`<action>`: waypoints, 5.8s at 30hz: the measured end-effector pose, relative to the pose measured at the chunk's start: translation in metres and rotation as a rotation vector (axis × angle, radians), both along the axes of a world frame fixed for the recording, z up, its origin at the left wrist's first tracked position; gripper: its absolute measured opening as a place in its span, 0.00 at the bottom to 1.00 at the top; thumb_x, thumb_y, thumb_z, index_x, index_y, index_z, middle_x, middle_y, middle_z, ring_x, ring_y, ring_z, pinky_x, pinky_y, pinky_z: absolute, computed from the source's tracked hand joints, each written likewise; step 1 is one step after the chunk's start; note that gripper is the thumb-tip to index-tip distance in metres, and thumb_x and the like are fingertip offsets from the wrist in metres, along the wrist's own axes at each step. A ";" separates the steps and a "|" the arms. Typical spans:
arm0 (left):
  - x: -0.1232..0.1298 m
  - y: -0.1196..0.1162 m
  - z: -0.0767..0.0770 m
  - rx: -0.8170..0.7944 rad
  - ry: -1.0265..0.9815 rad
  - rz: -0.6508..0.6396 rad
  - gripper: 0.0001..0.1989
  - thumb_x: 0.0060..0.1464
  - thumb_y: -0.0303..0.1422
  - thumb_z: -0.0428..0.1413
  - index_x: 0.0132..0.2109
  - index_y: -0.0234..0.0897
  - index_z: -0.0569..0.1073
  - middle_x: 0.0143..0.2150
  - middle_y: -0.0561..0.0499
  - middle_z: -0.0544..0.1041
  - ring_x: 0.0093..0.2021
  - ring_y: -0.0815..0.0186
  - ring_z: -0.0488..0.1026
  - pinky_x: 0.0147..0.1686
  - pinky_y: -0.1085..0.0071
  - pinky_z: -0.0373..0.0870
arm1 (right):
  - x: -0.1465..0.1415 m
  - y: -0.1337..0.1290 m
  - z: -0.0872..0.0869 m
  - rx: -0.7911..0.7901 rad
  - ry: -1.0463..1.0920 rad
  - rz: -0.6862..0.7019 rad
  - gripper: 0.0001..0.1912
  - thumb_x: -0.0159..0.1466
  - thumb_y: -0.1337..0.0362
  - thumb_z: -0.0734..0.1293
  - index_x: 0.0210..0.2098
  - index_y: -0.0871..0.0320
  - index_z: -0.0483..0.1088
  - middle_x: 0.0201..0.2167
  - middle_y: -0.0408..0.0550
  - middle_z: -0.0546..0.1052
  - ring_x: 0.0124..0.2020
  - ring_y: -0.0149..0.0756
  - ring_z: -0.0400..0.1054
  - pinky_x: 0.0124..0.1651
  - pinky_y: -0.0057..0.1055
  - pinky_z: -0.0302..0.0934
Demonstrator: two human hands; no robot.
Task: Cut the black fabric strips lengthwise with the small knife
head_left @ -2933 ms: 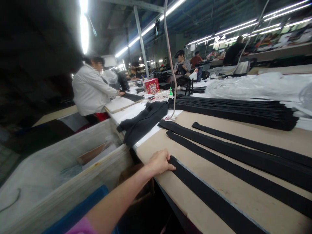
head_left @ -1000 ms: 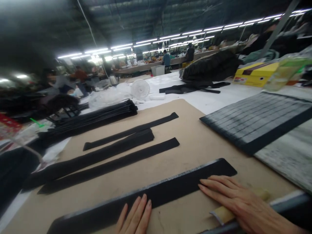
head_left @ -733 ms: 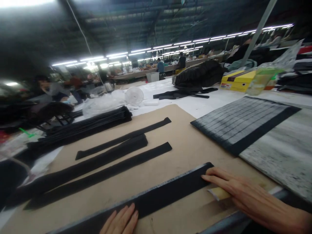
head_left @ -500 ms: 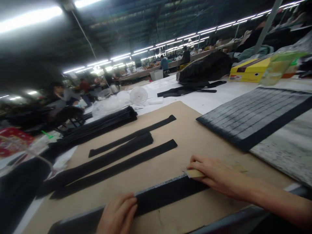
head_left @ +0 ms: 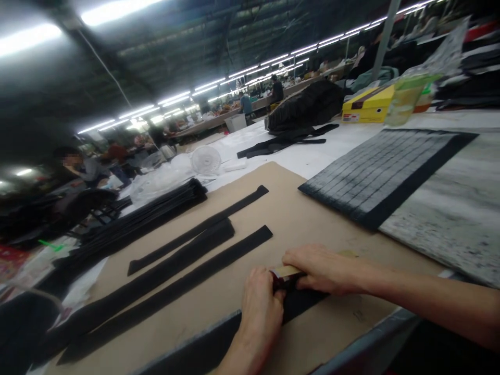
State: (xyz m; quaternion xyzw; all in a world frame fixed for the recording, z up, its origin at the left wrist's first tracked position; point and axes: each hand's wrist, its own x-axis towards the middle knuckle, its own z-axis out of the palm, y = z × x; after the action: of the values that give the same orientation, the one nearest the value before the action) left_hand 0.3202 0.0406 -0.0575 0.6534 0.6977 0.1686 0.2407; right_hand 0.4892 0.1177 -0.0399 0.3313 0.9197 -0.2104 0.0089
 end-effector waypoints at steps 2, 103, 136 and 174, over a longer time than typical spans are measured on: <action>-0.001 0.001 0.000 -0.009 -0.001 0.001 0.07 0.47 0.22 0.57 0.35 0.35 0.70 0.39 0.47 0.72 0.42 0.59 0.67 0.40 0.66 0.61 | -0.001 0.003 0.001 -0.030 0.010 -0.005 0.08 0.55 0.66 0.71 0.35 0.57 0.71 0.34 0.46 0.76 0.37 0.44 0.70 0.32 0.30 0.51; 0.064 0.020 -0.003 0.063 -0.054 -0.248 0.16 0.57 0.23 0.47 0.37 0.37 0.80 0.35 0.48 0.73 0.39 0.61 0.70 0.38 0.69 0.65 | 0.074 0.043 -0.016 0.013 0.154 0.181 0.07 0.59 0.66 0.66 0.25 0.58 0.68 0.30 0.42 0.71 0.33 0.33 0.66 0.34 0.28 0.52; 0.026 -0.027 0.000 0.192 -0.062 -0.064 0.22 0.56 0.21 0.50 0.56 0.41 0.70 0.53 0.49 0.70 0.51 0.66 0.69 0.52 0.73 0.65 | 0.066 0.021 0.028 0.148 0.141 0.085 0.34 0.48 0.80 0.58 0.50 0.48 0.70 0.47 0.42 0.71 0.47 0.37 0.66 0.46 0.31 0.56; 0.026 -0.077 -0.077 0.740 0.437 0.102 0.21 0.56 0.27 0.55 0.55 0.51 0.71 0.52 0.47 0.76 0.51 0.57 0.75 0.44 0.67 0.76 | 0.018 0.034 0.000 -0.058 0.021 0.419 0.18 0.74 0.55 0.51 0.40 0.51 0.70 0.37 0.45 0.67 0.34 0.35 0.66 0.36 0.33 0.55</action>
State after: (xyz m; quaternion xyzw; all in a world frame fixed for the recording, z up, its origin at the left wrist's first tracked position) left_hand 0.3467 -0.0363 -0.1341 0.6806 0.6563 0.2767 -0.1719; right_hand 0.5076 0.1517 -0.0400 0.1303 0.9620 -0.2340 0.0524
